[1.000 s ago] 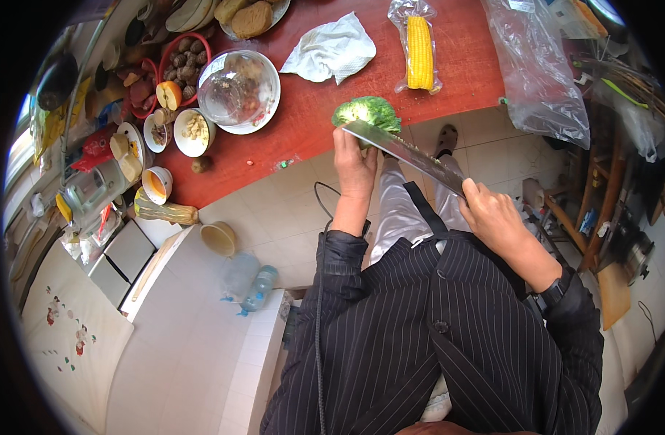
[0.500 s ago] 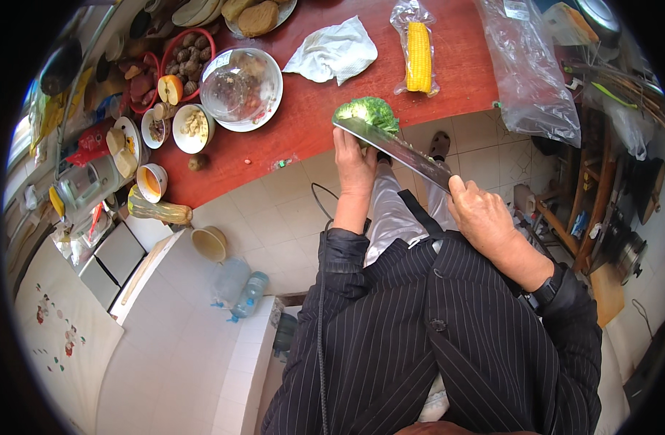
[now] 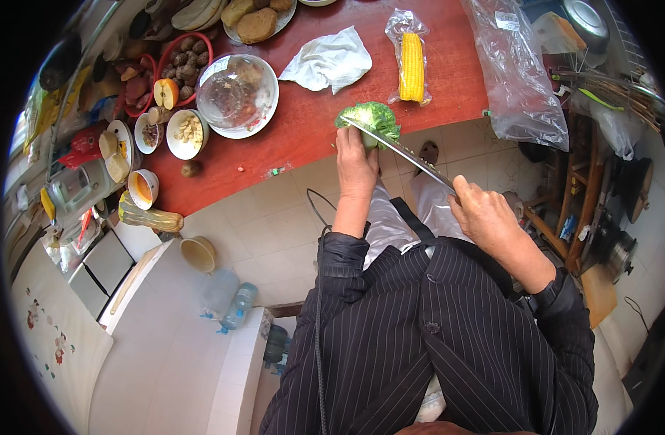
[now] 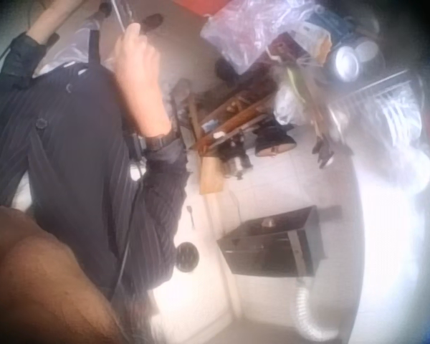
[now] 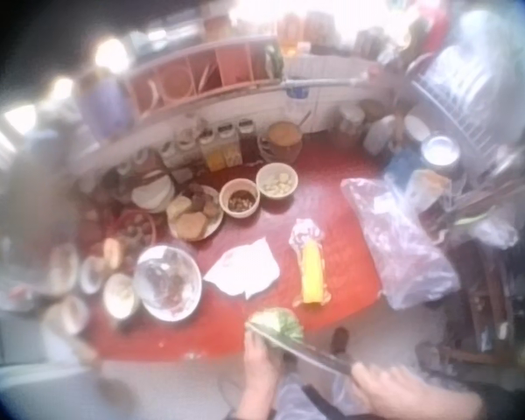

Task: The person cuts a head of broccoli into florets using a cleaver, places the florets into a bowl of water in the sink, and then stores the remaining broccoli in a plastic bag inside the refrigerator. The person also washes the florets in the sink.

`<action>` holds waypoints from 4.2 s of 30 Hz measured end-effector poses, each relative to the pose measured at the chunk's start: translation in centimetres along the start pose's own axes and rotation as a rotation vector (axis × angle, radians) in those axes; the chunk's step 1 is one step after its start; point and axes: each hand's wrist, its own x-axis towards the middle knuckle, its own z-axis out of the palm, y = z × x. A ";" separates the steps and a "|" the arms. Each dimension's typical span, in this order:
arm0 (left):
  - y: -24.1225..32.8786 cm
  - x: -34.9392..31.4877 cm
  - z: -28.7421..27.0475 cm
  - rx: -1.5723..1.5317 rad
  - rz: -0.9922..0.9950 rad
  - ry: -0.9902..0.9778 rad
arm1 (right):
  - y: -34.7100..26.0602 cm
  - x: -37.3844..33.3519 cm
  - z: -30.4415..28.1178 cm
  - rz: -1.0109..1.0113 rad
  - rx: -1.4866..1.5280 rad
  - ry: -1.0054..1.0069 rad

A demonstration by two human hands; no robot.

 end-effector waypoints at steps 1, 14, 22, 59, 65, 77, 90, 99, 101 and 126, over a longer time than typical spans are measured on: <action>0.1 0.1 0.0 0.007 -0.002 -0.011 | -0.1 0.0 -0.2 -0.001 0.008 0.012; 0.1 0.7 -0.3 0.008 -0.004 0.013 | 0.6 -0.2 0.2 0.020 -0.012 -0.026; 0.5 1.9 -0.3 0.060 -0.063 -0.048 | 1.9 1.3 -0.6 0.015 -0.017 -0.028; 1.1 1.8 0.1 -0.061 -0.161 -0.001 | -0.1 0.7 -3.3 0.036 -0.139 -0.127; 1.4 1.7 1.0 0.124 -0.070 -0.090 | -0.1 2.0 -1.1 0.030 -0.270 -0.086; -0.1 2.6 0.2 0.046 -0.096 0.093 | 6.9 1.8 -1.9 0.063 0.294 0.229; -3.0 0.3 -3.3 -0.800 -0.471 -0.014 | 15.4 11.0 10.8 0.288 -0.021 0.654; -3.4 -1.9 -3.9 -1.491 -0.564 -0.173 | 16.5 15.9 12.0 0.267 -0.022 0.644; -3.1 -2.1 -3.9 -1.577 -0.553 -0.194 | 16.0 16.4 11.2 0.342 -0.045 0.547; -0.3 -2.5 -8.9 -0.895 -0.176 -0.018 | 1.7 21.8 10.4 -0.136 0.457 0.540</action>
